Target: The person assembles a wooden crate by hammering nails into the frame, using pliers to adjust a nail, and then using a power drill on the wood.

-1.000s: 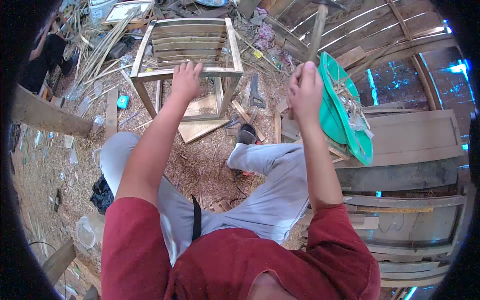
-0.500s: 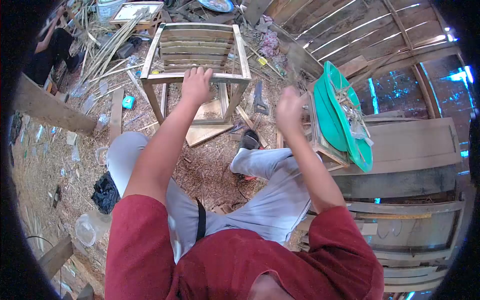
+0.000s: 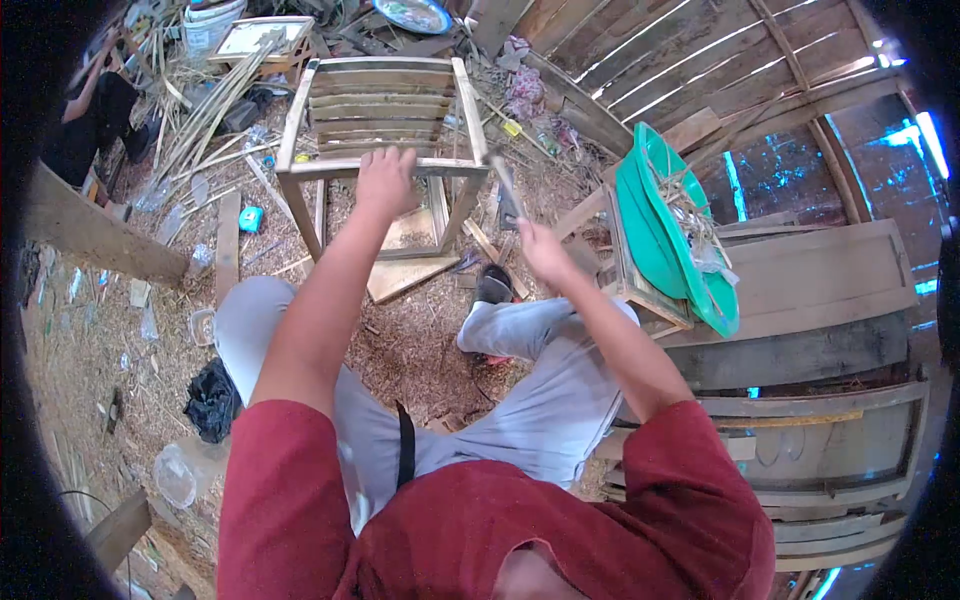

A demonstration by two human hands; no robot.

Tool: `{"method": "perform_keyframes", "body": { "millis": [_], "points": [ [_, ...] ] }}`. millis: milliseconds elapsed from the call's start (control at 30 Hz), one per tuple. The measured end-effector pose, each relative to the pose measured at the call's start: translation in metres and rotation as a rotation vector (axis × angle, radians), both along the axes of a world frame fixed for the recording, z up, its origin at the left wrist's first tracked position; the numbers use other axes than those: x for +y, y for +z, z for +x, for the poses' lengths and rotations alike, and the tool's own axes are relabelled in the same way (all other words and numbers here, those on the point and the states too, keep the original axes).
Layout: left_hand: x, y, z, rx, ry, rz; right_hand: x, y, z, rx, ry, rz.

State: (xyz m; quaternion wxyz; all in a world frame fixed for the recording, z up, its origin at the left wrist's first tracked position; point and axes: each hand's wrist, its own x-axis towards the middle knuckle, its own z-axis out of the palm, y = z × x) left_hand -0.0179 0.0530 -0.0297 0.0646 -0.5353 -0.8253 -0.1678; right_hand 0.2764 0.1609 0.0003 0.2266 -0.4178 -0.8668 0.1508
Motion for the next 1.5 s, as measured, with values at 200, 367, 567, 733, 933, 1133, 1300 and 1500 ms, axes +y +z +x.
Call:
{"method": "perform_keyframes", "body": {
  "millis": [200, 367, 567, 733, 933, 1133, 1300, 1500],
  "points": [
    [0.003, 0.003, -0.002, -0.028, 0.012, -0.023, -0.037, 0.010, 0.000, 0.555, -0.175, -0.685],
    [0.005, 0.001, -0.003, -0.018, -0.007, -0.072, -0.100, -0.107, 0.002, 0.387, -0.399, -0.514],
    [0.007, 0.004, -0.002, -0.031, -0.002, -0.113, -0.097, -0.181, 0.039, -0.318, -0.255, -0.639],
    [0.020, -0.004, -0.016, 0.007, -0.049, -0.230, -0.072, -0.053, 0.022, 0.339, -0.193, -0.586],
    [0.021, -0.019, -0.030, 0.015, -0.129, -0.232, -0.055, 0.103, 0.103, 1.035, -0.185, -0.335],
    [0.023, -0.030, -0.040, 0.104, -0.174, -0.208, -0.032, -0.093, 0.200, 0.750, -0.791, -0.719],
    [0.023, -0.020, -0.030, 0.064, -0.150, -0.225, -0.057, -0.331, 0.202, 0.453, -0.944, -1.208],
    [0.018, -0.020, -0.033, 0.087, -0.126, -0.243, -0.067, -0.384, 0.168, 0.300, -1.000, -1.273]
  ]
}}
